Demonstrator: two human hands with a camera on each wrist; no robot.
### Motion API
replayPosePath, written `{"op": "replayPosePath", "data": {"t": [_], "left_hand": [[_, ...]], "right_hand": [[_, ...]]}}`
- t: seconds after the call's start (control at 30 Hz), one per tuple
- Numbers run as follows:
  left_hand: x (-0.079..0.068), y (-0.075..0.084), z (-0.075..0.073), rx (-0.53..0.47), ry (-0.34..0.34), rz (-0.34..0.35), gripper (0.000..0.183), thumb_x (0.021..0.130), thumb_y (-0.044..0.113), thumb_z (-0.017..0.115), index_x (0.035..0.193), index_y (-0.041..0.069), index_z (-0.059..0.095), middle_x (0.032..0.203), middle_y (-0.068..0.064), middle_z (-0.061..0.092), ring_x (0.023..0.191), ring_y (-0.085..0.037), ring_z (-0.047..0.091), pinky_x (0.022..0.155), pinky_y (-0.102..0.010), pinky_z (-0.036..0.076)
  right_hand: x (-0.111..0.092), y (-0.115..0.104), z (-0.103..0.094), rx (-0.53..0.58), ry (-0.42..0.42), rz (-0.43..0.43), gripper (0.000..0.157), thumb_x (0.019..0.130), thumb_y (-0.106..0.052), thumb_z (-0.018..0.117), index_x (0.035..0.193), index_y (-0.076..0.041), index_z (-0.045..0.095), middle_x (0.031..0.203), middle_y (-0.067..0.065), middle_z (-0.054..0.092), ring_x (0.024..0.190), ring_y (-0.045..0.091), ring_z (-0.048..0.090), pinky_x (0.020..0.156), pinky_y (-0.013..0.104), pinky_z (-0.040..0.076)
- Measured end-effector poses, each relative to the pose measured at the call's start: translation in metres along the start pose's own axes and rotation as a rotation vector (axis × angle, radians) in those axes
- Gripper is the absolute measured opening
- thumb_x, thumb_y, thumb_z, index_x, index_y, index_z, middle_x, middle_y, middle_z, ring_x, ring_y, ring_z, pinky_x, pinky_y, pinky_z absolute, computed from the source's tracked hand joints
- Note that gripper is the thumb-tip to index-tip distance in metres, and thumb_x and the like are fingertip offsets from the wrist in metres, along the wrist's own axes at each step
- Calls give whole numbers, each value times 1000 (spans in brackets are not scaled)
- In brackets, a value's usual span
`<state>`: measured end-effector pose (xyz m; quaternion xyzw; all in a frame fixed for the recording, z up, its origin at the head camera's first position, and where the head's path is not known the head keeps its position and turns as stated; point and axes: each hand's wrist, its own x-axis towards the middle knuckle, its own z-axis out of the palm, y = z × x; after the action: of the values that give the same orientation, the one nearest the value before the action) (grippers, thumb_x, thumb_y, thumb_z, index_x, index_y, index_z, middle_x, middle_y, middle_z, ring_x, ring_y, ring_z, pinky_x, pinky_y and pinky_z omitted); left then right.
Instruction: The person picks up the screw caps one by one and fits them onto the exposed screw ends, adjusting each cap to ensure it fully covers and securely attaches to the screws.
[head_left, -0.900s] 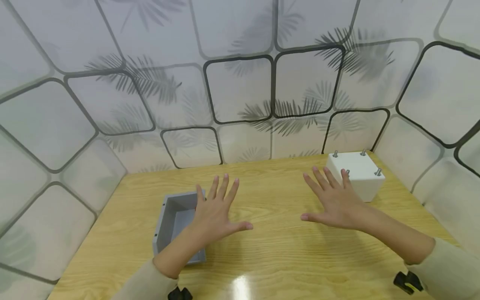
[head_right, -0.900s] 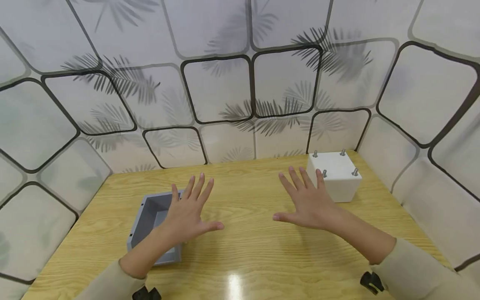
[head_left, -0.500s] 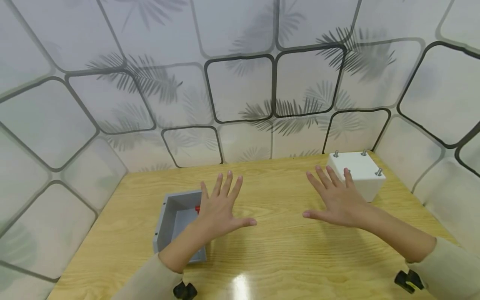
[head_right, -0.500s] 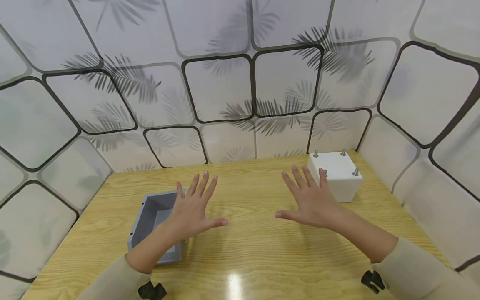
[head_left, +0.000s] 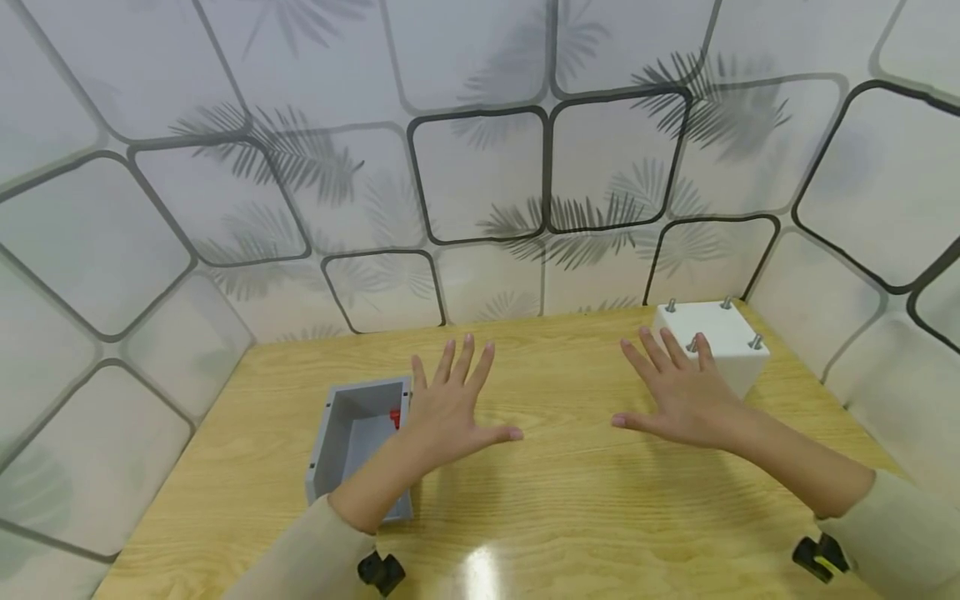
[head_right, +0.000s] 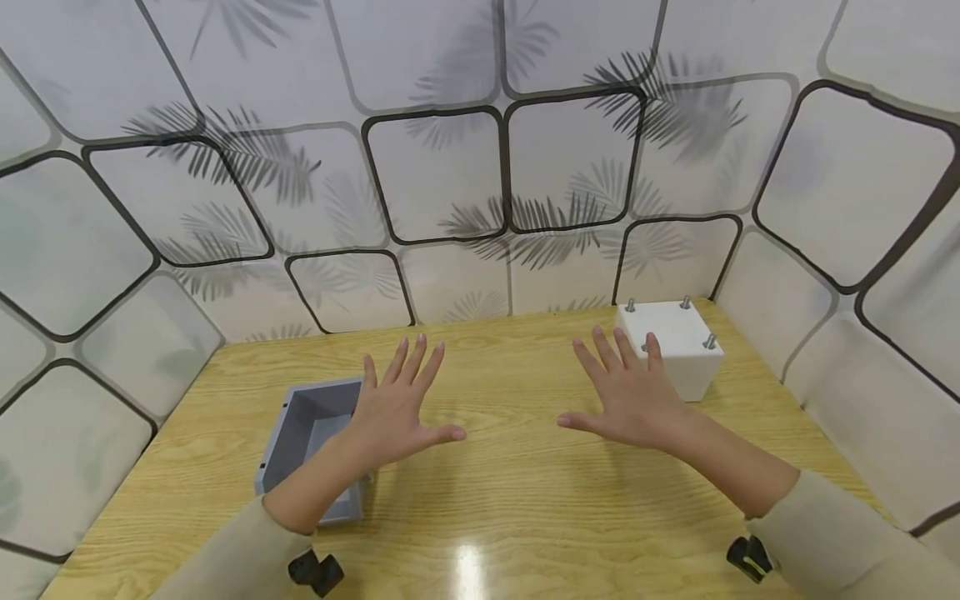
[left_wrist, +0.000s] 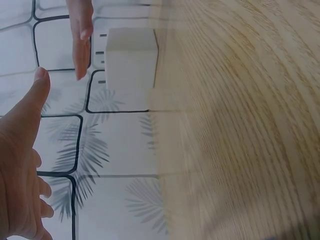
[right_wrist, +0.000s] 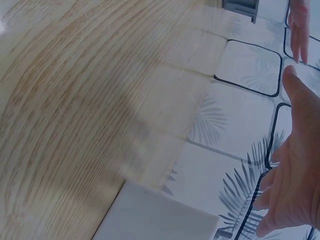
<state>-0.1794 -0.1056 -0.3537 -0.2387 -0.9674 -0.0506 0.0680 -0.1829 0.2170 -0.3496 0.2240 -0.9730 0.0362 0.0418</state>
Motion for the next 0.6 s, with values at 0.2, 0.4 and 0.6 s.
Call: {"op": "replayPosePath", "data": {"t": [0.2, 0.4, 0.6], "left_hand": [[6, 3, -1, -26, -24, -13, 115, 61, 93, 7, 152, 24, -5, 157, -9, -7, 144, -32, -7, 105, -71, -6], [12, 6, -4, -27, -22, -26, 116, 60, 94, 6, 152, 24, -5, 157, -10, -6, 145, -31, -6, 106, -70, -4], [18, 9, -4, -24, -11, -28, 114, 63, 94, 11, 152, 24, -4, 158, -9, -4, 145, -30, -5, 107, -71, -2]], "right_hand": [[1, 6, 2, -18, -7, 22, 100, 83, -72, 47, 152, -8, 14, 154, 27, 11, 138, 50, 13, 103, 73, -3], [1, 10, 0, -34, -17, 44, 100, 83, -72, 46, 152, -8, 13, 154, 27, 10, 138, 51, 12, 103, 74, -1], [2, 13, -2, -27, -22, 65, 101, 83, -72, 46, 152, -7, 11, 154, 27, 8, 138, 51, 11, 103, 73, -4]]}}
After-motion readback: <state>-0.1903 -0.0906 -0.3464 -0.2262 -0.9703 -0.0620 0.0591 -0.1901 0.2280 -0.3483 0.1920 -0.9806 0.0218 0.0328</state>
